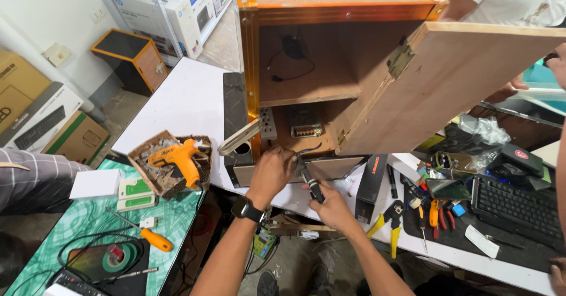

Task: The person works inside an open wooden enclosure on a cluttered workbench, using a screwdriver to fasten a component and arrange wires inside the cabinet. They then unwrap a small electronic part in plastic and use the screwdriver on it while standing at the bench.

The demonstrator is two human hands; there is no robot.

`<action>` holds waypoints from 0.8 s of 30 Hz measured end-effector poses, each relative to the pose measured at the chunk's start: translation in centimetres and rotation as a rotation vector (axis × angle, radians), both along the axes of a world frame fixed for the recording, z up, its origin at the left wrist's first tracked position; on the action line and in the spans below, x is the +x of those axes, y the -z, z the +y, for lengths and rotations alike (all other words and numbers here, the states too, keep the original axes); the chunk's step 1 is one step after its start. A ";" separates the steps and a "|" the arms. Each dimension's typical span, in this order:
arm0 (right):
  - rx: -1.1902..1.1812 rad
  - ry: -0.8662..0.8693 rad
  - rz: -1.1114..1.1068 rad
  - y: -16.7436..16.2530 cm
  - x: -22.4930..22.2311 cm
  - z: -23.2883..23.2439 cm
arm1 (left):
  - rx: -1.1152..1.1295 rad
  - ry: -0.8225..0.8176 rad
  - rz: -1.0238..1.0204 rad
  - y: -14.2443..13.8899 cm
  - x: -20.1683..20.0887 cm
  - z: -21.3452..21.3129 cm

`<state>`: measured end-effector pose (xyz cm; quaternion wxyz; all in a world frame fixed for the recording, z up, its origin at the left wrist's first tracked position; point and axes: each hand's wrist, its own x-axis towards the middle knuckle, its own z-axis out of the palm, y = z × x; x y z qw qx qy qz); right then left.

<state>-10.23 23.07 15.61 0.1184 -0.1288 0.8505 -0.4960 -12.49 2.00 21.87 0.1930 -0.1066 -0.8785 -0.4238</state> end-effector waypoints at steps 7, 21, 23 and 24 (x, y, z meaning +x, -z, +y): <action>0.013 -0.008 0.013 -0.5 -0.3 -0.1 | 0.023 0.090 -0.425 -1.3 -0.5 -1.8; 0.014 0.061 -0.024 -0.6 -0.8 -0.3 | -0.001 -0.056 0.110 0.3 1.2 0.6; 0.029 0.075 -0.025 -0.8 -1.0 -0.5 | -0.044 -0.169 0.052 0.2 0.8 1.6; 0.035 0.083 -0.023 -1.0 -1.2 -0.6 | -0.034 -0.207 -0.021 0.1 0.2 1.9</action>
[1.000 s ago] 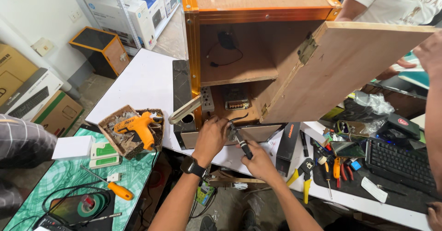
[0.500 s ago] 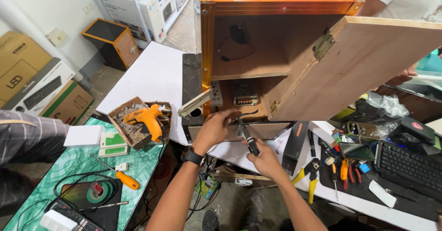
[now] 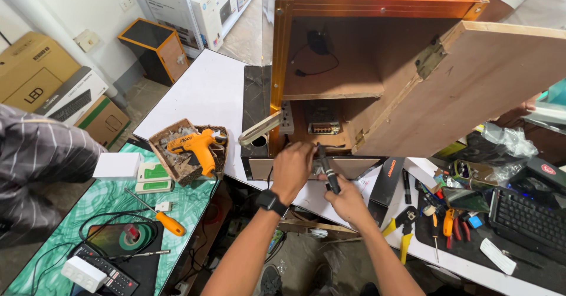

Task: The person works inside an open wooden enclosure on a cluttered workbench, using a screwdriver to fasten a component and arrange wires inside the cabinet. They then unwrap a small electronic part in plastic and use the screwdriver on it while standing at the bench.

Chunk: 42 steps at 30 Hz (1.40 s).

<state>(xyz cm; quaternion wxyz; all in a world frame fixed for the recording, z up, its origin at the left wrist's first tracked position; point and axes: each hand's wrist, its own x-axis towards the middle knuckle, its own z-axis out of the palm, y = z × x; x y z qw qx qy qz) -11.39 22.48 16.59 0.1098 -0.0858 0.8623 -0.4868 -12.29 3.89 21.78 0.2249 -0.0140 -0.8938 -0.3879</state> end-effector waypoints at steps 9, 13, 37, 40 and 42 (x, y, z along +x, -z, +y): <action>-0.043 0.122 -0.288 -3.7 -1.8 0.5 | 0.058 -0.120 -0.031 0.9 -3.9 0.9; -0.016 0.101 -0.291 -4.0 -1.8 0.9 | 0.102 -0.126 -0.111 1.4 -4.0 1.1; 0.012 0.033 -0.169 -2.8 -1.5 0.9 | 0.252 -0.032 -0.206 0.4 -2.7 0.3; 0.073 0.046 -0.099 -1.5 -1.3 0.9 | 0.238 0.007 -0.186 0.0 -2.5 0.2; 0.203 0.068 -0.054 -0.3 -1.1 0.7 | 0.214 0.060 -0.217 -0.3 -2.3 -0.2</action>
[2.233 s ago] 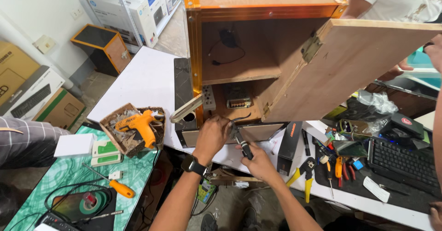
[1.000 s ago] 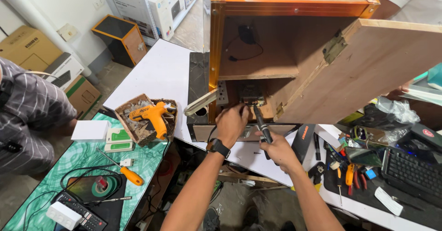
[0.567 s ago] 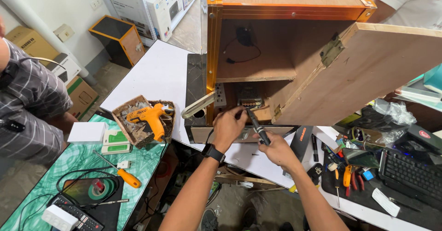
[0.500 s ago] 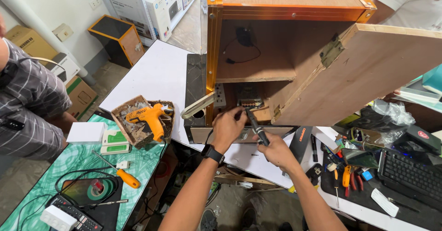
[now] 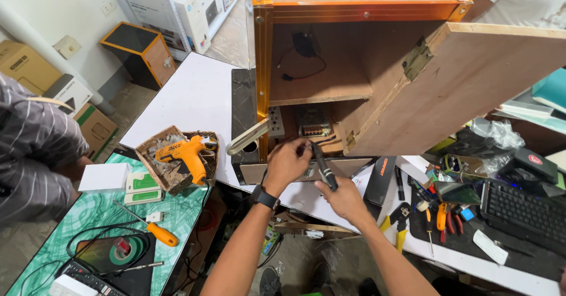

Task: The person works inside an open wooden enclosure on a cluttered workbench, using a screwdriver to fasten a component and arrange wires inside the cabinet. They then unwrap a small electronic part in plastic and use the screwdriver on it while standing at the bench.

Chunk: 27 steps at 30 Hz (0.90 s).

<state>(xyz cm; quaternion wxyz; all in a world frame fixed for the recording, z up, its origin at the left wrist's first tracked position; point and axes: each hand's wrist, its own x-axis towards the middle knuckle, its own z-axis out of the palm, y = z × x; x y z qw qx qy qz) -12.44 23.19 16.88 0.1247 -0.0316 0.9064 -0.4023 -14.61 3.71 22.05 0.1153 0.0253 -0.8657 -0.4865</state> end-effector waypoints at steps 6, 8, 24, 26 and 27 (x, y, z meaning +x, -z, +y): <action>-0.169 0.133 -0.022 3.6 1.6 -0.8 | -0.021 0.113 -0.031 -0.6 0.0 -0.6; -0.256 0.165 -0.031 3.8 2.0 -1.1 | -0.007 0.130 -0.038 -0.5 0.0 -0.6; 0.001 -0.106 0.383 -3.3 1.1 -0.3 | 0.447 0.141 0.007 2.9 -1.6 -0.9; -0.022 -0.162 0.454 -3.5 1.0 -0.3 | 0.429 0.130 -0.007 2.9 -1.6 -1.0; -0.034 -0.191 0.488 -3.6 0.9 -0.2 | 0.420 0.128 -0.010 3.0 -1.6 -1.0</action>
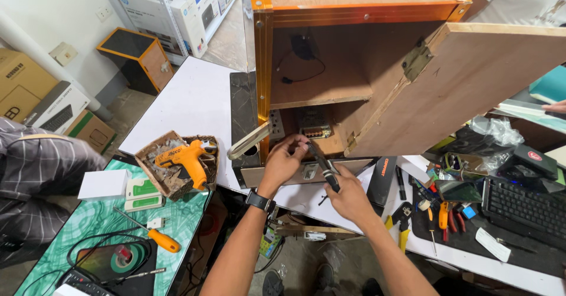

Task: The person works inside an open wooden enclosure on a cluttered workbench, using a screwdriver to fasten a component and arrange wires inside the cabinet. They then unwrap a small electronic part in plastic and use the screwdriver on it while standing at the bench.

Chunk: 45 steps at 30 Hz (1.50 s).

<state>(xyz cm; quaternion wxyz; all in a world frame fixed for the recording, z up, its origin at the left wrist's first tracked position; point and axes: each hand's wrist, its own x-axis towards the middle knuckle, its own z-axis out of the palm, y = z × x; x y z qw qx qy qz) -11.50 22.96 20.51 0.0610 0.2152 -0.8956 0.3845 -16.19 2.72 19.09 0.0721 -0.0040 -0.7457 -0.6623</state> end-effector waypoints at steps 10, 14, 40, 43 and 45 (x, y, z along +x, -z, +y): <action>0.119 -0.086 -0.061 -1.2 -1.8 2.2 | 0.068 0.139 -0.061 -1.3 -0.3 -0.7; 0.254 -0.069 -0.079 -2.6 -2.3 3.2 | -0.252 0.103 -0.008 -3.3 0.4 -0.7; -0.215 -0.063 -0.910 -1.6 -2.3 3.4 | -0.412 0.301 0.272 -5.6 1.1 -2.0; -0.374 -0.112 -0.990 -1.2 -1.9 3.2 | -0.411 0.327 0.238 -5.5 1.0 -2.0; -0.474 -0.104 -1.068 -1.2 -1.5 3.1 | -0.425 0.332 0.243 -5.3 1.0 -2.1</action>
